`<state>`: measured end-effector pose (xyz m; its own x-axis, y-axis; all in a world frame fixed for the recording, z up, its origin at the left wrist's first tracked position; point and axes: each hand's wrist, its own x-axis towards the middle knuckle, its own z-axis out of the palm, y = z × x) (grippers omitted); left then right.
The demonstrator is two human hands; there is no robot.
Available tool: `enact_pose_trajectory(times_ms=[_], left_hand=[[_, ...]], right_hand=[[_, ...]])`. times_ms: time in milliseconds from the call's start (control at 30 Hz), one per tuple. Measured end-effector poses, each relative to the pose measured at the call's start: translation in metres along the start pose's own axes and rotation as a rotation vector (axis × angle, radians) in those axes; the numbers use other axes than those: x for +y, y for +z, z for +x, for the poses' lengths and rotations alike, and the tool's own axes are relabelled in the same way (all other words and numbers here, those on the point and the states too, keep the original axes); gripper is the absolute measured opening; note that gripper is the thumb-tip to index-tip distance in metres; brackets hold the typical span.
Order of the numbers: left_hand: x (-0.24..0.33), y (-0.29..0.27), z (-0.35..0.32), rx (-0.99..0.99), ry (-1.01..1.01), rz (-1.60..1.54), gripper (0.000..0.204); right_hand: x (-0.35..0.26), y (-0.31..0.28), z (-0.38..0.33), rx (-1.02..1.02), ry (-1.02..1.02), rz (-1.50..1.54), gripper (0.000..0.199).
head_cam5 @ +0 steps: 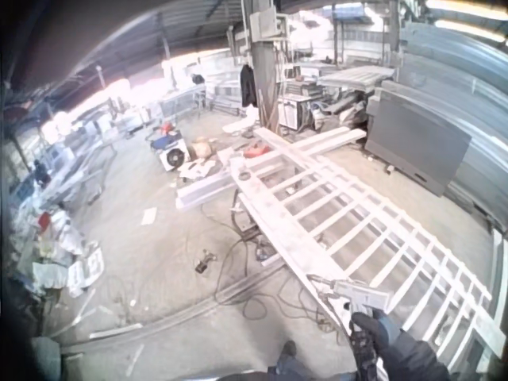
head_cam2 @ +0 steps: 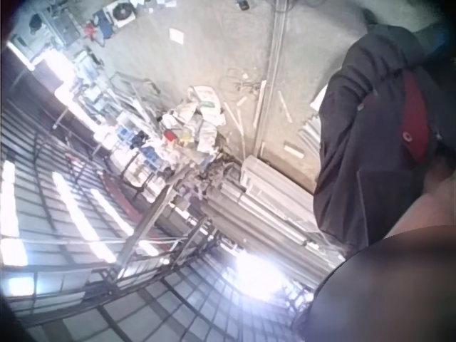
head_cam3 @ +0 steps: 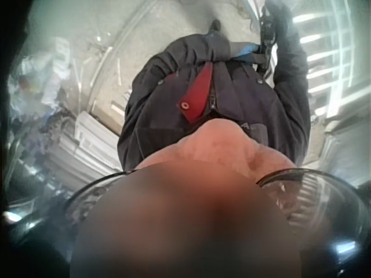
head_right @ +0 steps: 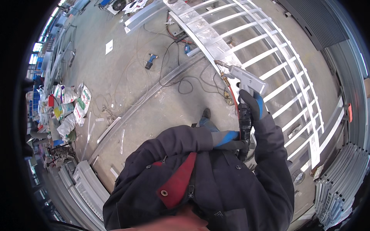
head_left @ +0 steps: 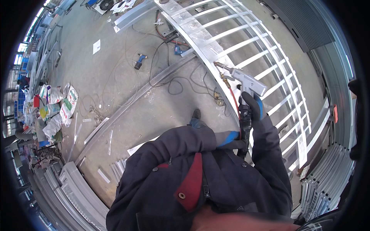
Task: The person positions a white metal frame on a workbench and uses a welding torch to join the frame components. The person repositions the frame and continues welding along the joints.
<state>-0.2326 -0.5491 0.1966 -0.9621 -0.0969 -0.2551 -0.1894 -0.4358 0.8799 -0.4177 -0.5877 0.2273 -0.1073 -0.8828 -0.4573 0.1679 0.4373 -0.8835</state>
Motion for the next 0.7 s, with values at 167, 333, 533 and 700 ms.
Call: enact_pose_trajectory(times_ms=[167,333,533,700], left_hand=[[0.025,-0.094,0.0,-0.045,-0.041,0.053,0.046],[0.058,-0.179,-0.008,-0.148,0.014,-0.058,0.04],[0.105,-0.309,-0.012,-0.283,0.02,-0.015,0.041],[0.116,-0.43,-0.019,-0.167,0.033,0.196,0.057]], right_hand=[[-0.045,0.053,0.089,-0.183,0.148,0.036,0.061],[-0.097,0.088,0.142,-0.279,0.109,0.026,0.059],[-0.13,0.128,0.243,-0.105,0.128,0.026,0.066],[-0.146,0.148,0.319,0.002,0.133,0.151,0.07]])
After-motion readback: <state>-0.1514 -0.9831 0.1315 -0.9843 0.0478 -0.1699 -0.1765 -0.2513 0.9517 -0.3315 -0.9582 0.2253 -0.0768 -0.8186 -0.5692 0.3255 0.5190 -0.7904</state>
